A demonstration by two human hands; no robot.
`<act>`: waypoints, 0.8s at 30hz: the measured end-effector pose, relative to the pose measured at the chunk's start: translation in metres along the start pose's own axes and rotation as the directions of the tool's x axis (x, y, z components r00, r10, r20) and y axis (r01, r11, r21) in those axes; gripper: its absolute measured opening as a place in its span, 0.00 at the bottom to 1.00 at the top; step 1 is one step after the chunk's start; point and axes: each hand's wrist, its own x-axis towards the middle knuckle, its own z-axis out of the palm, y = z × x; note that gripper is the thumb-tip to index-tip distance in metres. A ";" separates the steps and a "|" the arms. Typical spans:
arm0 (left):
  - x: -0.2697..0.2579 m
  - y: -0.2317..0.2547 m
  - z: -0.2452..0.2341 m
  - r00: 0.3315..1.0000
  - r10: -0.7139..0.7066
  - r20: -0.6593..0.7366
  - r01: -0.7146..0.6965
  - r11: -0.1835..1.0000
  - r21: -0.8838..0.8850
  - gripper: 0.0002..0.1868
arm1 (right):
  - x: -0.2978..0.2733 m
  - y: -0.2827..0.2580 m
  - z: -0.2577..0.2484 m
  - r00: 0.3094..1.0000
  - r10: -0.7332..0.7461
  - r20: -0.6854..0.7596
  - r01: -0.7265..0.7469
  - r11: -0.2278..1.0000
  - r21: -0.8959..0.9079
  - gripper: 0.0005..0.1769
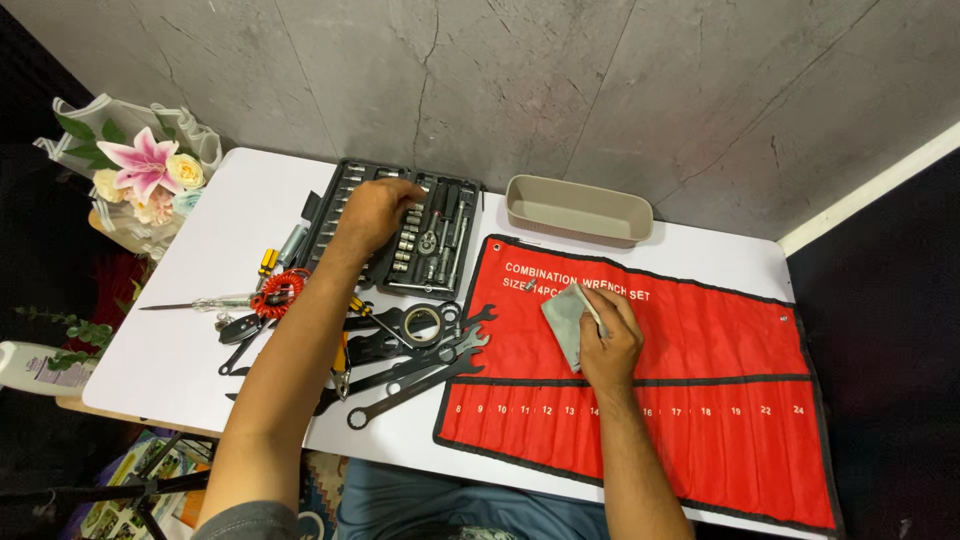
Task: The person wipes various tools with a cloth, including a socket, a roll of tape, a soldering iron, and screwdrivers. The person places the cleaned items into a beige tray on the table.
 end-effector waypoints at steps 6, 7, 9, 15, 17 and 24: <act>-0.010 0.061 0.024 0.980 0.055 0.193 -0.034 0.993 -0.111 0.12 | 0.000 0.018 -0.002 0.990 0.099 -0.098 -0.093 0.994 0.062 0.17; -0.013 0.072 0.034 0.969 0.085 0.232 -0.056 0.990 -0.127 0.12 | 0.001 0.022 -0.003 0.979 0.170 -0.116 -0.160 0.983 0.089 0.16; -0.020 0.092 0.055 0.946 0.189 0.262 -0.162 0.980 -0.118 0.12 | 0.003 0.028 -0.004 0.942 0.305 -0.143 -0.284 0.947 0.151 0.14; -0.025 0.121 0.117 0.944 0.169 0.285 -0.155 0.985 -0.069 0.11 | 0.004 0.041 -0.004 0.859 0.485 -0.162 -0.419 0.849 0.322 0.14; -0.020 0.124 0.127 0.947 0.108 0.303 -0.099 0.994 -0.045 0.09 | 0.003 0.041 -0.005 0.869 0.470 -0.157 -0.417 0.864 0.282 0.14; -0.036 0.164 0.159 0.954 -0.166 0.248 0.298 0.595 -0.747 0.13 | 0.000 0.021 -0.002 0.986 0.096 -0.135 -0.085 0.993 0.083 0.20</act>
